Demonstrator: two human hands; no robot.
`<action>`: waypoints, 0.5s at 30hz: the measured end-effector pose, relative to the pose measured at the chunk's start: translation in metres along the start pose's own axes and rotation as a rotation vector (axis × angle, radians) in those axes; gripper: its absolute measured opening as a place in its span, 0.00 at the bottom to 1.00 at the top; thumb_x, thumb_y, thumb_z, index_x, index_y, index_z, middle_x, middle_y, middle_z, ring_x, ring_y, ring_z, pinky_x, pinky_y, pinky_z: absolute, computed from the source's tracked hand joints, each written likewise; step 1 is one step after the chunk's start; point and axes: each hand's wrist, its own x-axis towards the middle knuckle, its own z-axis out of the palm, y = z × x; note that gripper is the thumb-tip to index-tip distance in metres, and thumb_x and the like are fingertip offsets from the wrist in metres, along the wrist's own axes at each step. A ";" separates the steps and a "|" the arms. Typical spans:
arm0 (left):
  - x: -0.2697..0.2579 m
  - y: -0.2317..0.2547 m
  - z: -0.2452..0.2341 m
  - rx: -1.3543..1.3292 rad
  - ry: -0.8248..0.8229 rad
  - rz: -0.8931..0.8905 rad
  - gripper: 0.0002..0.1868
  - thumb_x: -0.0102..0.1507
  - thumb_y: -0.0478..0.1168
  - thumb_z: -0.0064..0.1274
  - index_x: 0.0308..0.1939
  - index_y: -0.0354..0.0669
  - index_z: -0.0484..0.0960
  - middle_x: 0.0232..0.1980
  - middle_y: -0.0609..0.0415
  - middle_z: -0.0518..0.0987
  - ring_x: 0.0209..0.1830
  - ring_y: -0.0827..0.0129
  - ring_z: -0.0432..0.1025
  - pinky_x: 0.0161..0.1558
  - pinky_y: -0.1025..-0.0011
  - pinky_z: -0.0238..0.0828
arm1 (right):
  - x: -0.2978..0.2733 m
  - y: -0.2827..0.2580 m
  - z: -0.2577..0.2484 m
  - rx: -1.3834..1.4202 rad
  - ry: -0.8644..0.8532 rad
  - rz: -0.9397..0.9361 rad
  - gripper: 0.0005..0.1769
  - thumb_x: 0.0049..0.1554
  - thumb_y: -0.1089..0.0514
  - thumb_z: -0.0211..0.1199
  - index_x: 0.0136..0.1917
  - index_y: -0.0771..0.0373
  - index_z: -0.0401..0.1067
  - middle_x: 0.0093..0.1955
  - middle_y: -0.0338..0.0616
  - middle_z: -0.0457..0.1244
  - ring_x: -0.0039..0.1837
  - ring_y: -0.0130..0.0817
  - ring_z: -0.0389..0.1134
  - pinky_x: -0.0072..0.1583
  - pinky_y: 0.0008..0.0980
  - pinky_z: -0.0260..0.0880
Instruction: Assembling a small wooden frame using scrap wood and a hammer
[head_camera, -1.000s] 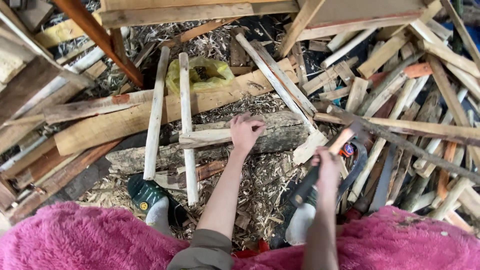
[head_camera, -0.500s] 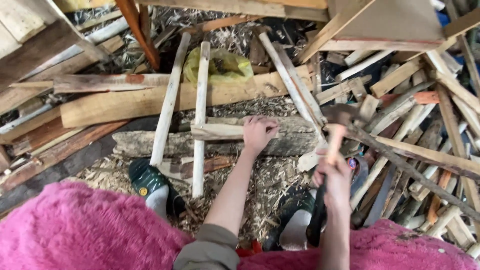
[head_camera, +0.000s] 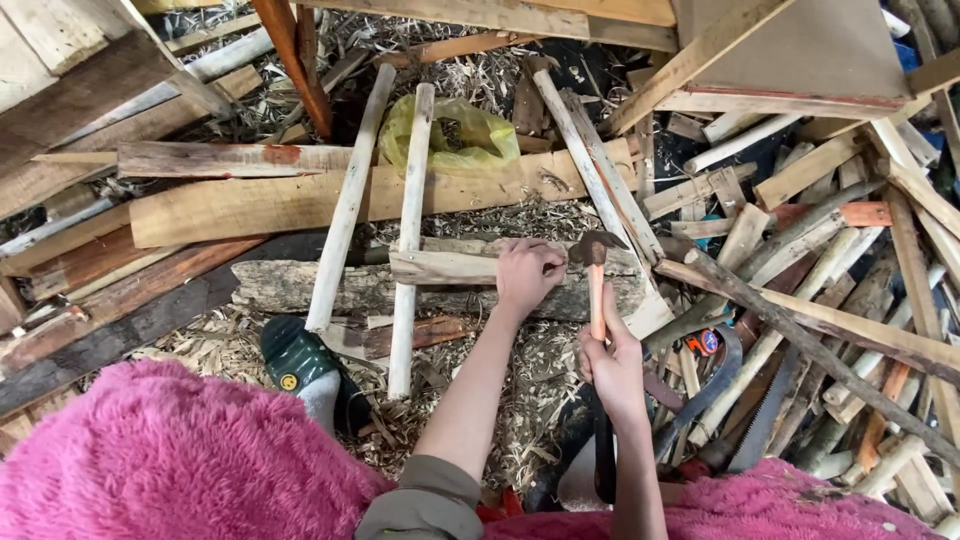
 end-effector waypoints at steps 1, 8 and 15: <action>0.001 0.000 0.000 0.000 -0.002 0.000 0.05 0.55 0.55 0.60 0.33 0.71 0.87 0.41 0.75 0.86 0.59 0.77 0.75 0.68 0.64 0.59 | 0.001 0.003 0.000 0.000 0.001 0.002 0.40 0.56 0.78 0.47 0.81 0.67 0.50 0.38 0.50 0.58 0.26 0.27 0.54 0.26 0.26 0.54; -0.001 0.003 -0.006 0.023 -0.040 0.007 0.06 0.57 0.55 0.58 0.35 0.70 0.87 0.42 0.74 0.86 0.58 0.78 0.75 0.70 0.64 0.57 | 0.002 0.003 0.001 -0.048 0.020 -0.039 0.33 0.63 0.71 0.50 0.80 0.61 0.55 0.35 0.51 0.62 0.25 0.24 0.56 0.23 0.22 0.58; -0.002 0.001 -0.004 0.016 -0.097 -0.013 0.06 0.58 0.54 0.58 0.36 0.67 0.87 0.42 0.73 0.86 0.58 0.76 0.75 0.71 0.63 0.56 | 0.005 0.017 0.001 -0.011 0.006 -0.029 0.32 0.62 0.70 0.52 0.79 0.60 0.58 0.33 0.48 0.61 0.23 0.25 0.57 0.21 0.23 0.60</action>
